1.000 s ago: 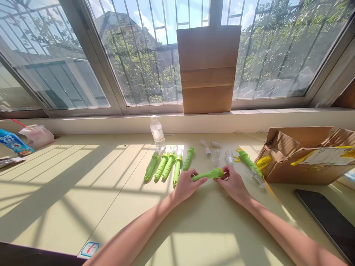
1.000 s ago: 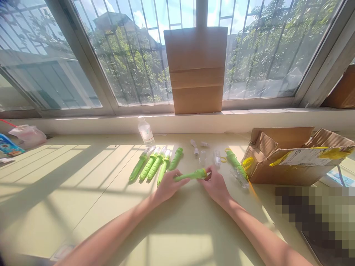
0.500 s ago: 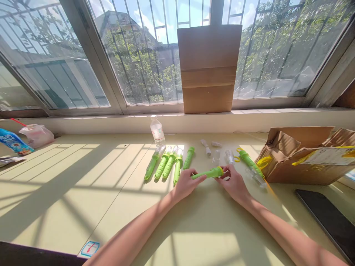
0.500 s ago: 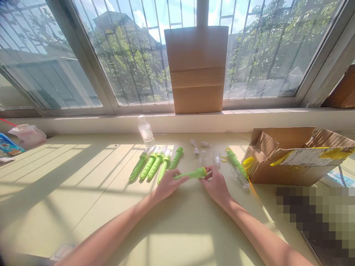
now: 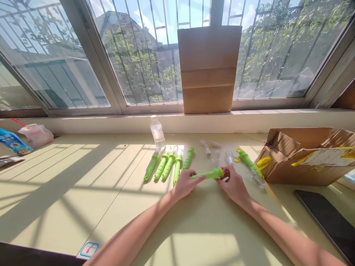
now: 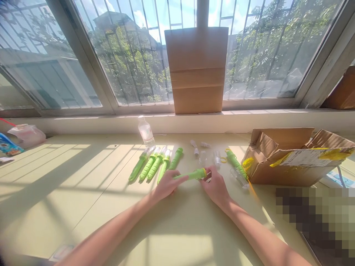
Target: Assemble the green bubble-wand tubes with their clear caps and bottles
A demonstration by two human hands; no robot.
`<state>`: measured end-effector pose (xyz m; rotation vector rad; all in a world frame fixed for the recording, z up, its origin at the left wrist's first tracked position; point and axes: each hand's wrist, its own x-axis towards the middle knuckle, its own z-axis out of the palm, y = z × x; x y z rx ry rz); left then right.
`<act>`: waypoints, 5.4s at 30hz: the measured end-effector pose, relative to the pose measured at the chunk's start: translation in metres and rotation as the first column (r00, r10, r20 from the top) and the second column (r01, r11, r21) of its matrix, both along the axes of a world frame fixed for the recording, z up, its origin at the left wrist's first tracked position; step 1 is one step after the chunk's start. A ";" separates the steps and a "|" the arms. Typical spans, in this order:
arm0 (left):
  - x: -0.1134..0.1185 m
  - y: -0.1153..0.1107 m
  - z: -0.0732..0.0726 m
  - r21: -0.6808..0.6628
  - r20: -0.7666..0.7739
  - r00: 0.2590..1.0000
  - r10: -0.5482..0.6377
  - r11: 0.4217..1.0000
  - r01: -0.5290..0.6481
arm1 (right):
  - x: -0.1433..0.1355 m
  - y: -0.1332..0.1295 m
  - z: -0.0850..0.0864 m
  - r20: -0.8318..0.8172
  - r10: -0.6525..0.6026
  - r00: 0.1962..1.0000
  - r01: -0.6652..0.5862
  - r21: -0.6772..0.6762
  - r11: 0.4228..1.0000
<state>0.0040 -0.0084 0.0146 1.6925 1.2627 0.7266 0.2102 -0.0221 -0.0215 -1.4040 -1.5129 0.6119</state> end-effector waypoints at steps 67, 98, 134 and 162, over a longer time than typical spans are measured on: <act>0.002 -0.004 -0.007 0.330 -0.124 0.992 0.040 0.944 0.003 | -0.004 -0.002 0.007 -0.035 -0.013 0.999 0.011 -0.036 0.999; 0.006 -0.003 -0.004 0.024 0.100 0.994 0.038 0.999 -0.040 | -0.002 0.000 0.002 -0.048 -0.009 0.999 0.009 -0.006 1.000; 0.004 -0.005 -0.004 0.282 0.016 0.997 0.072 0.957 -0.073 | -0.003 -0.001 0.004 -0.045 -0.024 0.999 0.023 -0.013 1.000; 0.007 -0.005 -0.003 -0.043 0.230 0.965 0.128 0.992 -0.121 | -0.004 -0.001 0.002 0.046 0.014 0.999 -0.014 -0.003 1.000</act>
